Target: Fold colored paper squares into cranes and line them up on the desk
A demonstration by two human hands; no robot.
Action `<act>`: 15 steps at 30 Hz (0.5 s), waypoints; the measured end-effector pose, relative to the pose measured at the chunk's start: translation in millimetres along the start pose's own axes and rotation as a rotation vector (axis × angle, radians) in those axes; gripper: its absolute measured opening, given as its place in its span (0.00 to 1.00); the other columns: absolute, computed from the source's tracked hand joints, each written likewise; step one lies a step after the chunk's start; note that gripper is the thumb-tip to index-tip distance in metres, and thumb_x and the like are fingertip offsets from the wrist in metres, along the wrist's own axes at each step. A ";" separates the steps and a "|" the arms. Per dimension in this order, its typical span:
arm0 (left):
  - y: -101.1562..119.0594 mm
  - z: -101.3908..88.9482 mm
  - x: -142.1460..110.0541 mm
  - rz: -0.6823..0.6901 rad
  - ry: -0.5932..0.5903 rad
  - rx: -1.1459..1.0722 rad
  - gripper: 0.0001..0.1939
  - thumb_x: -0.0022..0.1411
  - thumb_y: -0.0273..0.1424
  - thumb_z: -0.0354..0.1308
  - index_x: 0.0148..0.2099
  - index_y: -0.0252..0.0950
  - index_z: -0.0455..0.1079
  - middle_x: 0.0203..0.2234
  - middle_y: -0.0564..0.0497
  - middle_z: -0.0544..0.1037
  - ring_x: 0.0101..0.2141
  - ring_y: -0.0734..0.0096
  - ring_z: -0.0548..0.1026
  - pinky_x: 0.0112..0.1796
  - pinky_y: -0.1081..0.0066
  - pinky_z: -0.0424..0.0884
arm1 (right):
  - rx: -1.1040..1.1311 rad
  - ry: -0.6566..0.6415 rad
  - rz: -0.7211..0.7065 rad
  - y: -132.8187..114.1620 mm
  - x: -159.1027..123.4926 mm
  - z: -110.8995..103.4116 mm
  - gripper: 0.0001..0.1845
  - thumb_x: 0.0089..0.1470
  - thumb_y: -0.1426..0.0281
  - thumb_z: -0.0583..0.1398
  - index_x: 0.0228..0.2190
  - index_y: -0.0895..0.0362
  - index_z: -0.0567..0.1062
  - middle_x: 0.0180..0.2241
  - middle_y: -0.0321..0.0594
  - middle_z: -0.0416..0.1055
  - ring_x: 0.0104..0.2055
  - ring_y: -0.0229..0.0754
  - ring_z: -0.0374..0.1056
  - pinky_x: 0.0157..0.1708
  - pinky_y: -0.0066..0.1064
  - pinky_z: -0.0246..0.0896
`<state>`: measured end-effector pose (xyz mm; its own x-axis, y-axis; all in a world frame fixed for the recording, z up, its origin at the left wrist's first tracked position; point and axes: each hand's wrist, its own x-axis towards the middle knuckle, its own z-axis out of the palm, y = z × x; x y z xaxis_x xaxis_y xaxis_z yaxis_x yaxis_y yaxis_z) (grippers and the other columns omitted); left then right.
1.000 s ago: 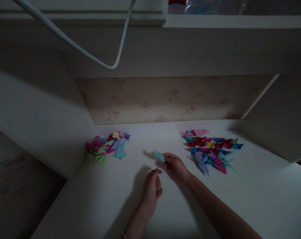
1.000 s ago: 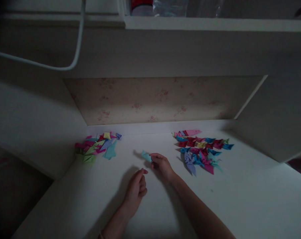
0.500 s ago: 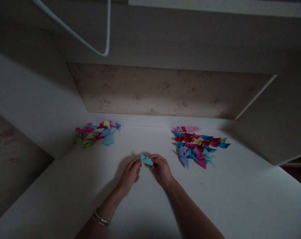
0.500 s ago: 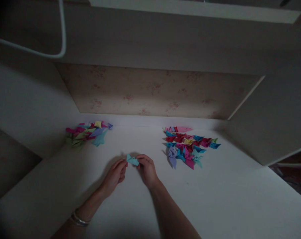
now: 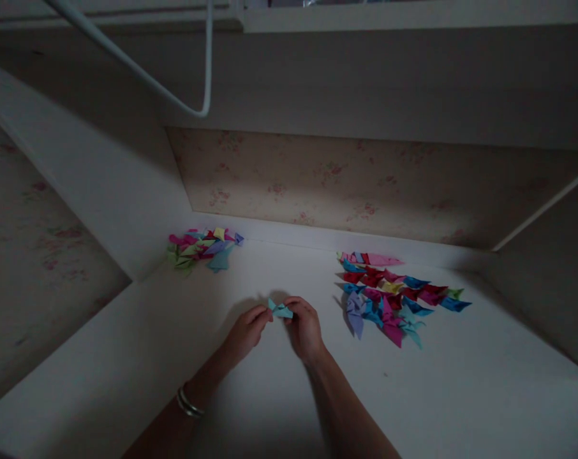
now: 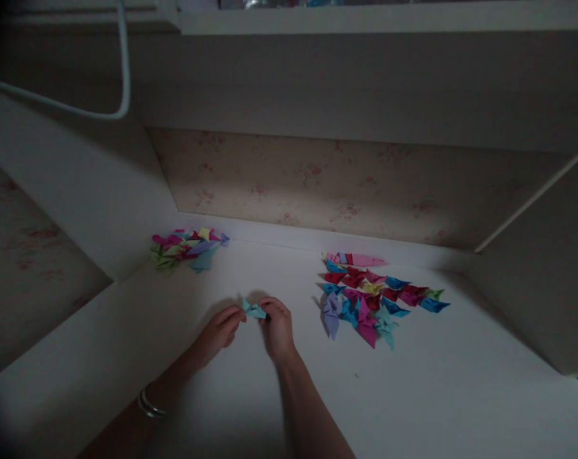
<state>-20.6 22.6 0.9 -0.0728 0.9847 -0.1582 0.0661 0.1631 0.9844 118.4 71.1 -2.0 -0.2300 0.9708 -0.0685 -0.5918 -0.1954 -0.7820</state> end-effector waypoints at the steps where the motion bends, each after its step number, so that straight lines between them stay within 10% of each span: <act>1: 0.5 -0.1 -0.2 0.005 0.006 0.009 0.16 0.58 0.44 0.51 0.31 0.36 0.65 0.13 0.63 0.52 0.13 0.82 0.48 0.15 0.78 0.44 | 0.011 0.015 -0.001 0.4 -0.8 -0.1 0.06 0.41 0.74 0.61 0.26 0.57 0.78 0.19 0.32 0.66 0.20 0.33 0.56 0.22 0.26 0.48; 15: 11.4 2.8 -3.8 0.053 0.039 0.035 0.14 0.56 0.42 0.54 0.28 0.36 0.65 0.14 0.62 0.54 0.14 0.82 0.50 0.16 0.77 0.47 | -0.085 0.084 -0.088 -1.1 -6.5 0.8 0.14 0.41 0.65 0.69 0.32 0.54 0.75 0.22 0.30 0.68 0.24 0.34 0.61 0.28 0.28 0.54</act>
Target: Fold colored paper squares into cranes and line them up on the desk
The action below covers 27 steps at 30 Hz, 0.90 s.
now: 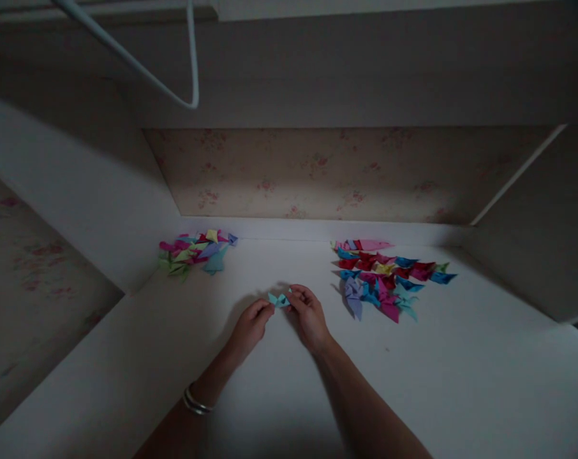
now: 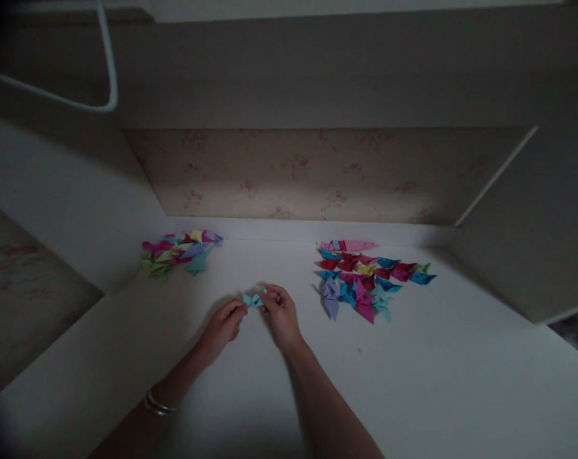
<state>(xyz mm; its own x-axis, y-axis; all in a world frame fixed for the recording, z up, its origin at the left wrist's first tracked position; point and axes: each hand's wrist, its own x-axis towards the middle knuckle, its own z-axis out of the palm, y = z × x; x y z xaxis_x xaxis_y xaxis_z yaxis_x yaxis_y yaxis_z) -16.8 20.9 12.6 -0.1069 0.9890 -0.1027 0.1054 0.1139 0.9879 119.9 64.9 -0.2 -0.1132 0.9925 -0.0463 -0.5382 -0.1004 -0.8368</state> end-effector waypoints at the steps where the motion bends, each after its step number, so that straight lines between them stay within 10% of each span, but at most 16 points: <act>1: 0.2 -0.1 -0.7 0.008 -0.006 -0.002 0.13 0.56 0.41 0.54 0.28 0.36 0.65 0.14 0.62 0.54 0.14 0.82 0.50 0.16 0.77 0.47 | -0.013 0.004 0.004 0.0 -1.1 -0.3 0.14 0.41 0.65 0.69 0.32 0.54 0.75 0.22 0.31 0.69 0.25 0.34 0.61 0.28 0.28 0.55; 27: -3.9 -7.3 -4.8 0.082 -0.056 -0.115 0.14 0.56 0.42 0.54 0.29 0.37 0.60 0.13 0.64 0.53 0.14 0.82 0.50 0.17 0.78 0.46 | -0.161 0.045 -0.084 8.6 -10.9 -1.0 0.14 0.45 0.59 0.67 0.27 0.57 0.75 0.19 0.31 0.65 0.21 0.33 0.56 0.24 0.28 0.48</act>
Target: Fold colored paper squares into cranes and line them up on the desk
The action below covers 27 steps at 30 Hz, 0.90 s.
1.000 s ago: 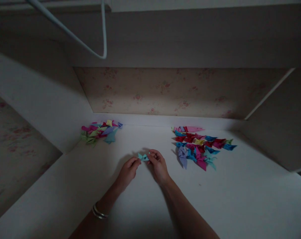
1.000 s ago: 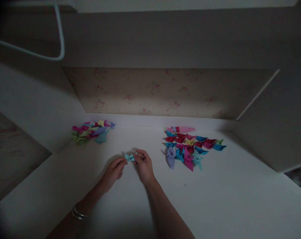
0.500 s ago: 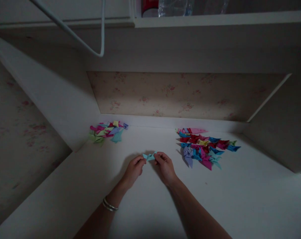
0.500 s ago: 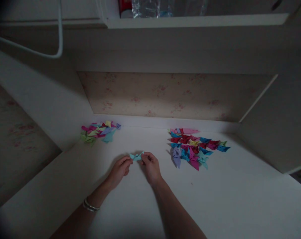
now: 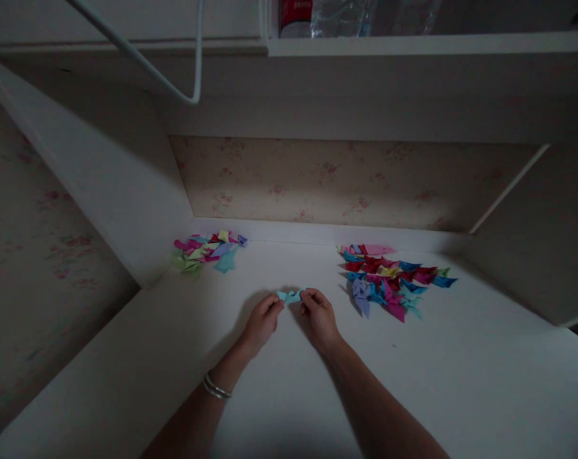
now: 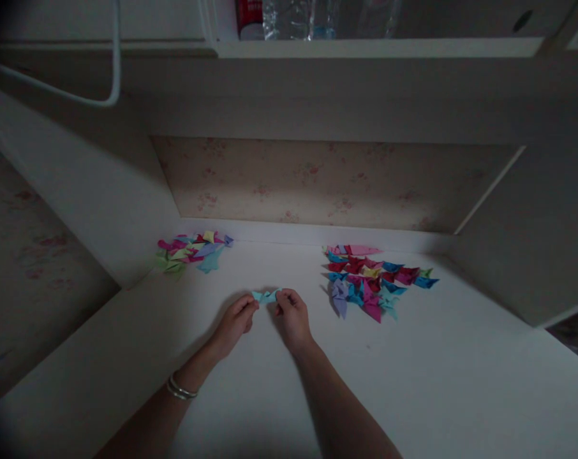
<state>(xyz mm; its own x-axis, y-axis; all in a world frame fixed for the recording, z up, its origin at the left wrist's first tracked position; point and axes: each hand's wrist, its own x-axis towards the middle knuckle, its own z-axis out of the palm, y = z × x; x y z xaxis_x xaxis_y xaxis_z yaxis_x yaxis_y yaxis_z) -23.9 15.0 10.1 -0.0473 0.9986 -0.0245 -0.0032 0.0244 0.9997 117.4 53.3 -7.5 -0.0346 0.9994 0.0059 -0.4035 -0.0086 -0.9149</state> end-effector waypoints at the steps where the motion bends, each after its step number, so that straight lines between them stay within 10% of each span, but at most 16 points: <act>1: -0.5 0.1 0.0 0.001 -0.006 0.011 0.14 0.57 0.43 0.54 0.29 0.37 0.60 0.13 0.64 0.53 0.14 0.82 0.51 0.17 0.78 0.47 | 0.005 0.004 -0.004 0.3 0.0 -0.4 0.14 0.45 0.59 0.67 0.27 0.57 0.75 0.19 0.31 0.65 0.21 0.33 0.57 0.23 0.28 0.48; 27: -4.7 2.4 5.1 -0.053 -0.014 0.014 0.17 0.54 0.46 0.56 0.32 0.35 0.67 0.16 0.62 0.54 0.14 0.82 0.52 0.15 0.78 0.48 | -0.008 0.035 -0.011 0.6 4.6 -0.3 0.14 0.45 0.59 0.66 0.27 0.57 0.74 0.21 0.32 0.66 0.20 0.33 0.57 0.21 0.27 0.49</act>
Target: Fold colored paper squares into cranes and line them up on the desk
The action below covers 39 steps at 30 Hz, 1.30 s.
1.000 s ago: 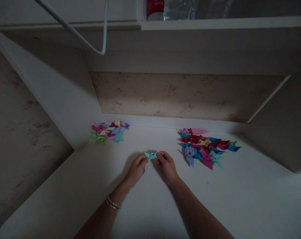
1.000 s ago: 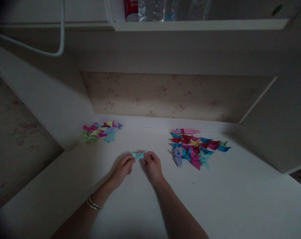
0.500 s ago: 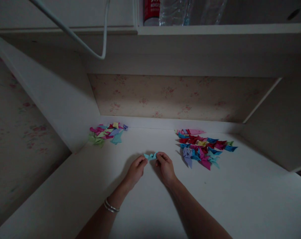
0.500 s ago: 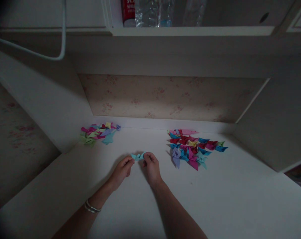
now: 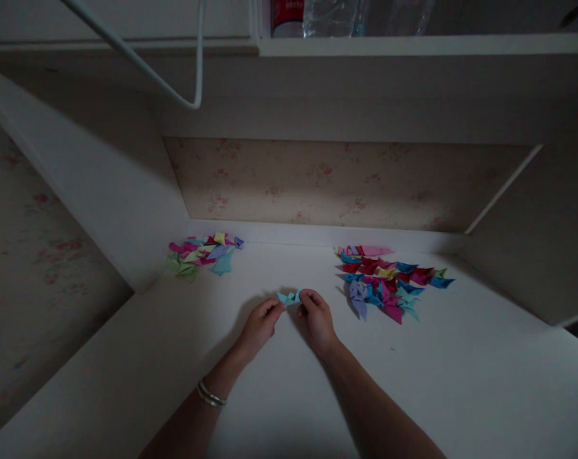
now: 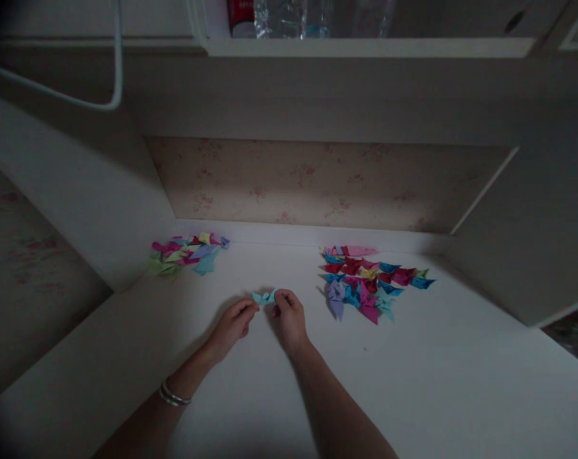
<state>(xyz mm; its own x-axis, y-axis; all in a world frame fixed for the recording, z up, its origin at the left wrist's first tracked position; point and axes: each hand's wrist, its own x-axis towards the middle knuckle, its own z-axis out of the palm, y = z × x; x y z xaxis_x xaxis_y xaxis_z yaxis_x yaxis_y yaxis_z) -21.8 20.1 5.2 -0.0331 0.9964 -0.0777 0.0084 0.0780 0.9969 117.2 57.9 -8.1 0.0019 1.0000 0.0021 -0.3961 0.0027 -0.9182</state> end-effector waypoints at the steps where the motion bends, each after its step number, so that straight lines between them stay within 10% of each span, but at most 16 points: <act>1: 0.5 0.0 -0.3 -0.001 -0.001 0.000 0.17 0.53 0.46 0.57 0.32 0.35 0.67 0.16 0.62 0.54 0.14 0.82 0.52 0.15 0.78 0.48 | -0.003 0.004 -0.004 0.1 0.0 0.1 0.14 0.45 0.58 0.66 0.27 0.57 0.74 0.21 0.32 0.66 0.20 0.34 0.57 0.21 0.27 0.49; 39: 0.3 -4.9 -1.0 -0.018 0.006 -0.030 0.15 0.55 0.43 0.57 0.33 0.34 0.68 0.17 0.61 0.55 0.15 0.82 0.54 0.15 0.79 0.53 | -0.081 -0.044 0.010 0.7 -0.8 0.4 0.18 0.46 0.54 0.64 0.29 0.57 0.74 0.19 0.30 0.66 0.19 0.33 0.59 0.21 0.26 0.51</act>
<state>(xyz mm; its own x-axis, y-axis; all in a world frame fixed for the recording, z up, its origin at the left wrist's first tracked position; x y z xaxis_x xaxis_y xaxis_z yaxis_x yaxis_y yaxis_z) -26.6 19.0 5.7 -0.0388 0.9947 -0.0953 -0.0225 0.0945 0.9953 116.6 57.1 -8.7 -0.0430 0.9990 0.0083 -0.3206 -0.0059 -0.9472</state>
